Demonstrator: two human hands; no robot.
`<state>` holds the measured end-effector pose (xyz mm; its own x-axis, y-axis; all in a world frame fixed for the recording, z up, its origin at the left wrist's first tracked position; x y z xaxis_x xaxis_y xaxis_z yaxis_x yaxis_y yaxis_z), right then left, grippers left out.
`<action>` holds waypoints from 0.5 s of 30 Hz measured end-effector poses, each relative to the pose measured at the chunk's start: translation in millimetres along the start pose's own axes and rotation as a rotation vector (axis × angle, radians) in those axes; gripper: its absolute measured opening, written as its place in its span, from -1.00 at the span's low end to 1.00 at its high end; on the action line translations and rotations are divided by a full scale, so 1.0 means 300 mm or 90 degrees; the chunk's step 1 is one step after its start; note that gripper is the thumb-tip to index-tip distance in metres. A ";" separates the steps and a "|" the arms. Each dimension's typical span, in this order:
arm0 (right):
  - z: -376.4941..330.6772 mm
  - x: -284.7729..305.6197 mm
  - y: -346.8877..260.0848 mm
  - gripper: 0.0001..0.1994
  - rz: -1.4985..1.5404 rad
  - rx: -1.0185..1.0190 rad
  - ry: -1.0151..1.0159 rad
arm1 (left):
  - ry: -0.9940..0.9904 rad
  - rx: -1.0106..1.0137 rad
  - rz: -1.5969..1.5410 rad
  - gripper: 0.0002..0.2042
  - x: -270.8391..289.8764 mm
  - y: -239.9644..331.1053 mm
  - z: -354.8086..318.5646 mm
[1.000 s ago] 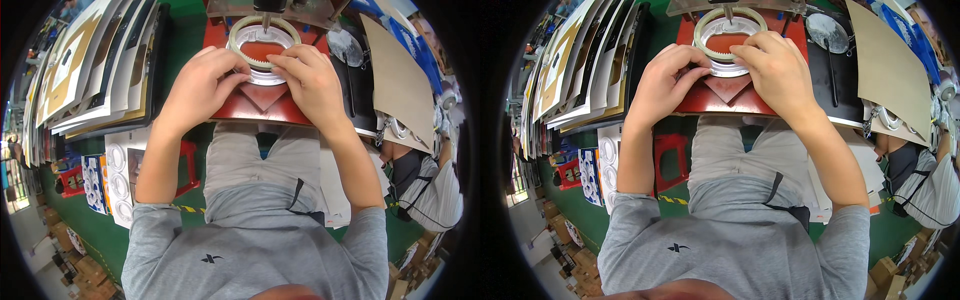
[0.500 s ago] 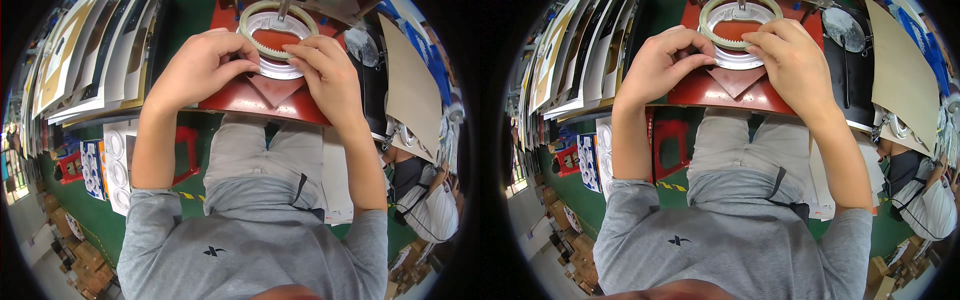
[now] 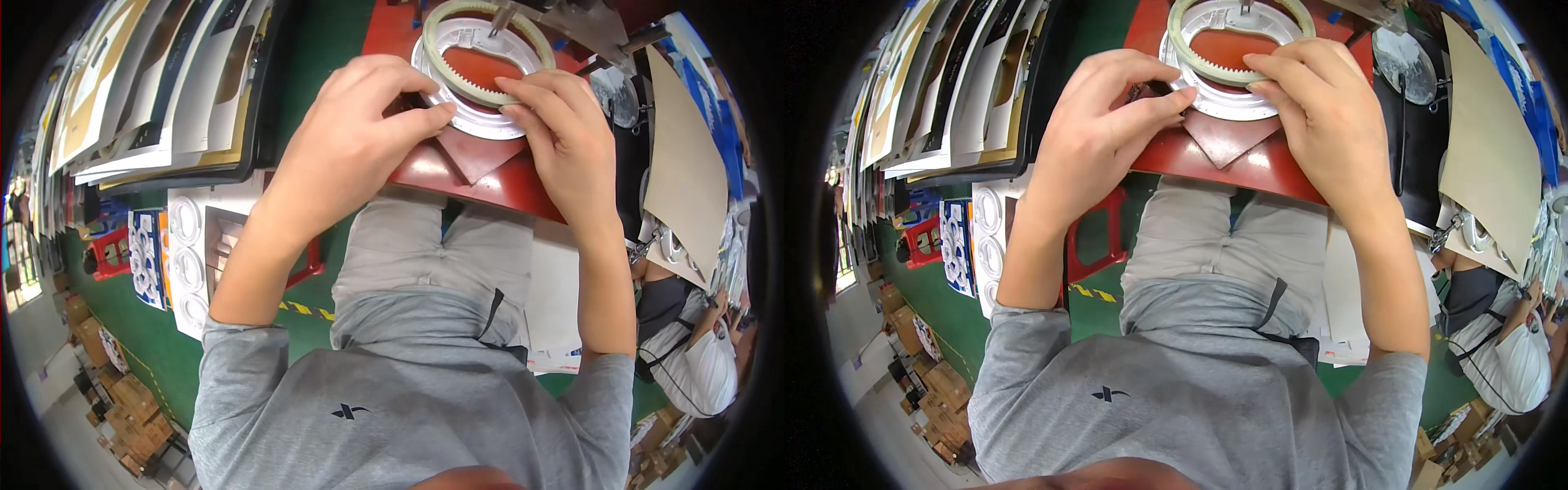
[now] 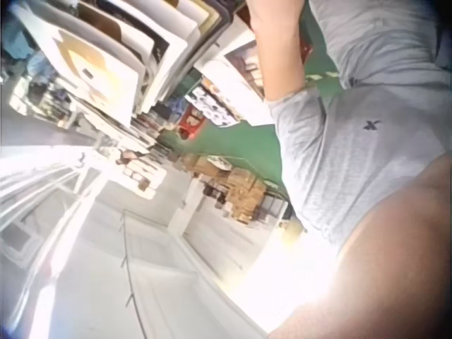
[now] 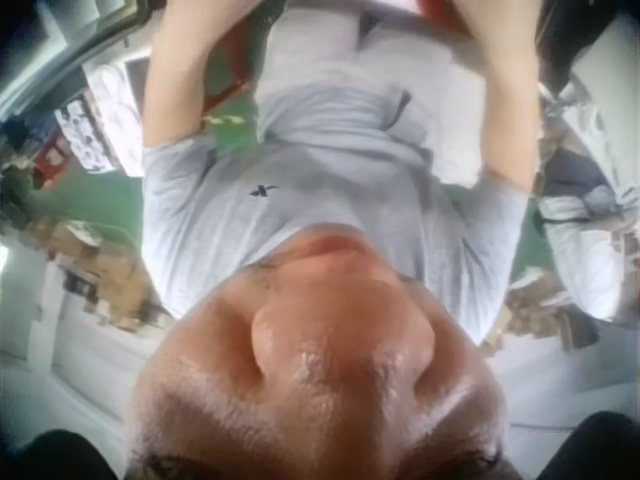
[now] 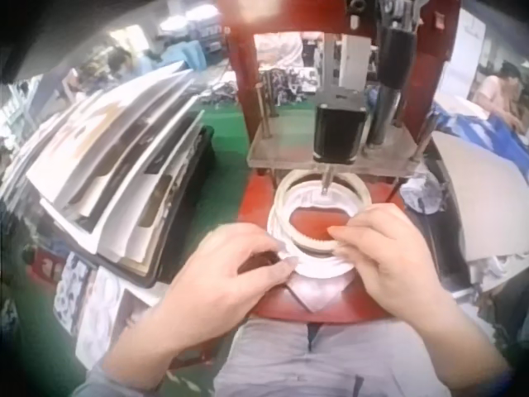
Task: Assembling circular electronic components by placing frames into a press and fitting gear mechanisms inside.
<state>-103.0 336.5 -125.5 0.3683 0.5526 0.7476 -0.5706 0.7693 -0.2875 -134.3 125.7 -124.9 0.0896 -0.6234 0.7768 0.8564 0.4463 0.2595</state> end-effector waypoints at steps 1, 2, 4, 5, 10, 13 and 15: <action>0.004 0.000 -0.002 -0.78 -0.011 0.012 0.005 | -0.001 0.006 0.000 -0.75 -0.009 0.007 -0.019; 0.012 0.002 -0.001 -0.77 -0.025 0.026 0.012 | 0.022 0.023 -0.018 -0.74 -0.013 0.010 -0.027; 0.011 0.009 -0.005 -0.77 -0.022 0.024 0.002 | 0.047 0.043 -0.034 -0.74 -0.016 0.012 -0.024; 0.008 0.010 -0.004 -0.77 -0.032 0.029 -0.001 | 0.041 0.058 -0.059 -0.74 -0.017 0.008 -0.018; 0.001 0.013 -0.028 -0.77 -0.075 0.064 0.012 | 0.023 0.075 -0.090 -0.73 -0.015 0.003 -0.014; -0.002 0.002 -0.063 -0.76 -0.089 0.074 0.031 | 0.053 0.082 -0.094 -0.69 -0.038 0.001 -0.045; -0.010 -0.003 -0.084 -0.77 -0.105 0.061 0.036 | 0.061 0.099 -0.073 -0.66 -0.033 0.016 -0.054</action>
<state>-86.6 317.6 -120.7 0.5019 0.4401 0.7446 -0.5647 0.8188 -0.1034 -122.7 123.6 -140.6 0.0509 -0.7310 0.6805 0.7754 0.4583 0.4343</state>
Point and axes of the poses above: each hand's wrist, its own z-axis towards the middle knuckle, its own x-axis out of the back of the hand, y = z × x, the point moved 5 cm from there along z, towards the middle knuckle, and after that the axes turned 5 degrees about x, right-handed, at the moved point
